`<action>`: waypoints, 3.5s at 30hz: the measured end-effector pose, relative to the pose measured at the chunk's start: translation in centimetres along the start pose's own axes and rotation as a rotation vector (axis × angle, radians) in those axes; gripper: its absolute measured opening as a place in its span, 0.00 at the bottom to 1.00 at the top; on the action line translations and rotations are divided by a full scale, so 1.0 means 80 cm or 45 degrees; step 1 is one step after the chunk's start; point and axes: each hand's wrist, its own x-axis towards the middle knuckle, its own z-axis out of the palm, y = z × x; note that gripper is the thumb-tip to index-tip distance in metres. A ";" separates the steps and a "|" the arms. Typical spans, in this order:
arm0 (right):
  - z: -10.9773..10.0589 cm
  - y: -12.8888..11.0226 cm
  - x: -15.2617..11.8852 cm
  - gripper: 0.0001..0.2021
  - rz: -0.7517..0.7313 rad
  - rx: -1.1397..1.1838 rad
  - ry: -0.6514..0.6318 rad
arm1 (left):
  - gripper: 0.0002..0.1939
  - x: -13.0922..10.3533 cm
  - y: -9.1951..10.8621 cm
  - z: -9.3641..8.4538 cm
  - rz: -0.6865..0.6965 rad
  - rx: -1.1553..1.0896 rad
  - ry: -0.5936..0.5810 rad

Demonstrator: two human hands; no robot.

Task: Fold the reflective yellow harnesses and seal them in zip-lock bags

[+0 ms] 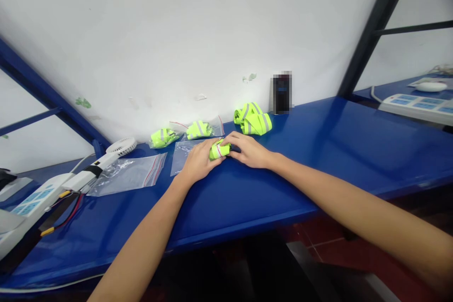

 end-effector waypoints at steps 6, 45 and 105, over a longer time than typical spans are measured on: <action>0.010 -0.005 0.001 0.15 0.008 0.053 0.031 | 0.26 0.002 0.002 -0.005 0.050 0.063 -0.039; 0.027 -0.018 0.014 0.06 0.507 0.704 0.153 | 0.26 0.004 0.001 -0.006 0.117 0.114 -0.106; 0.020 -0.022 0.017 0.21 0.619 0.528 0.004 | 0.31 -0.001 -0.016 -0.035 -0.066 -0.218 -0.332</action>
